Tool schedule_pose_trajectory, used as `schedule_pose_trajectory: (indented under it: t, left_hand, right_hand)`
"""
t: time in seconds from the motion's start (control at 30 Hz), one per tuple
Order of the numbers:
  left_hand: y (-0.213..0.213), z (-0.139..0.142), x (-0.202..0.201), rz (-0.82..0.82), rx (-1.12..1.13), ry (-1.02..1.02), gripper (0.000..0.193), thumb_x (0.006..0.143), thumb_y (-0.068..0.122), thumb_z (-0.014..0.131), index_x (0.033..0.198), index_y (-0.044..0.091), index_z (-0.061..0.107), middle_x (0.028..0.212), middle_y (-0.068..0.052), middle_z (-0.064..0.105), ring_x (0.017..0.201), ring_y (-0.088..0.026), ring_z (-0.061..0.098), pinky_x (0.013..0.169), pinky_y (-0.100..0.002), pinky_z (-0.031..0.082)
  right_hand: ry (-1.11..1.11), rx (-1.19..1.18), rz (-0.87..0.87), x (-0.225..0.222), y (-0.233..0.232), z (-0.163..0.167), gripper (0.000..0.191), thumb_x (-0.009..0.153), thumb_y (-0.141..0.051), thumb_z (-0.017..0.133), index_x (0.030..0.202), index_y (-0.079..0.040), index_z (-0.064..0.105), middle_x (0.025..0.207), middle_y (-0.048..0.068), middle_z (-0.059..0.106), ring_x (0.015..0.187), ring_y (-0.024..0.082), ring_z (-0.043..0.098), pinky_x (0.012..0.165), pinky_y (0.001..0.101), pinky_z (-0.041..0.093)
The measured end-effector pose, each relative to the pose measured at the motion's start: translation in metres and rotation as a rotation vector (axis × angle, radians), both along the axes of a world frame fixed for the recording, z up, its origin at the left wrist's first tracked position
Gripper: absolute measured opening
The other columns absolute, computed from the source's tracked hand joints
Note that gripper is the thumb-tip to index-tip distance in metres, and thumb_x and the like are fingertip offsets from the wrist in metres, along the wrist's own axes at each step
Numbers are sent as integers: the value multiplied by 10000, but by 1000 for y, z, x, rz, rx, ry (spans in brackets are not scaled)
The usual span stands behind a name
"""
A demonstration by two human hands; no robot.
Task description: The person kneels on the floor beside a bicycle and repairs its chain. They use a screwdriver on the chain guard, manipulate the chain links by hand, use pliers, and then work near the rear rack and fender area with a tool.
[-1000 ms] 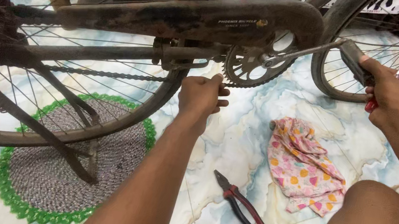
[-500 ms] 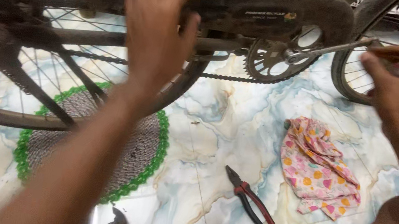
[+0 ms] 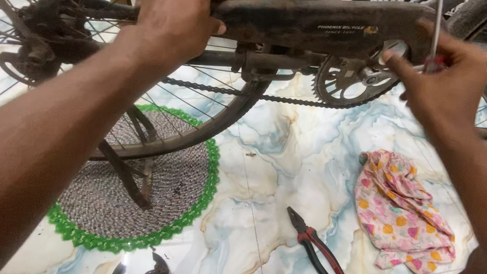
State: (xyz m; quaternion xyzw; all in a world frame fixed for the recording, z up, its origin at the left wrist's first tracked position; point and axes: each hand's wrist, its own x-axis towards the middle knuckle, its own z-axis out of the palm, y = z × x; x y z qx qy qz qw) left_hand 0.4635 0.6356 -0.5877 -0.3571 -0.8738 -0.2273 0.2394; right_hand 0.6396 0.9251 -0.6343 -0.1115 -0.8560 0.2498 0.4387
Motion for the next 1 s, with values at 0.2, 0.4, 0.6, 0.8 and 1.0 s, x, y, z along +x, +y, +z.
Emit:
schedule_pose_trajectory:
  t: [0.2, 0.4, 0.6, 0.8, 1.0]
  left_hand:
    - [-7, 6, 3, -54, -80, 42, 282, 882, 126, 817, 1154, 64, 774, 925, -216, 764, 790, -278, 744, 778, -397, 586]
    - [-9, -3, 3, -134, 26, 38, 281, 897, 141, 820, 1157, 55, 756, 973, -177, 759, 789, -249, 749, 754, -407, 594]
    - [-1, -26, 16, -119, 450, 211, 91, 992, 148, 788, 986, 61, 763, 944, -99, 780, 823, -178, 758, 744, -335, 612]
    - [20, -98, 59, 58, 928, -1077, 437, 874, 140, 747, 1269, 7, 618, 1068, -105, 744, 832, -181, 726, 685, -294, 601]
    - [33, -109, 49, -219, 1203, -1161, 405, 962, 144, 632, 1337, -2, 584, 1170, -116, 715, 841, -165, 684, 638, -277, 563]
  right_hand:
    - [4, -160, 83, -19, 38, 12, 445, 941, -132, 840, 1350, -35, 692, 961, 68, 727, 686, 86, 664, 504, 251, 512]
    - [36, -145, -15, -13, 76, -14, 480, 880, -59, 870, 1315, -17, 671, 894, 102, 709, 626, 77, 625, 516, 252, 495]
    - [-20, -356, -32, 13, 46, -60, 399, 882, -25, 813, 1261, 11, 693, 896, 82, 702, 545, 113, 599, 446, 266, 486]
    - [-201, -535, 27, 39, -13, -94, 330, 860, -39, 783, 1183, -3, 722, 877, 104, 724, 495, 104, 559, 421, 267, 437]
    - [-454, -596, 106, 64, -40, -115, 322, 843, -88, 756, 1162, -50, 746, 930, 77, 759, 466, 93, 565, 411, 257, 452]
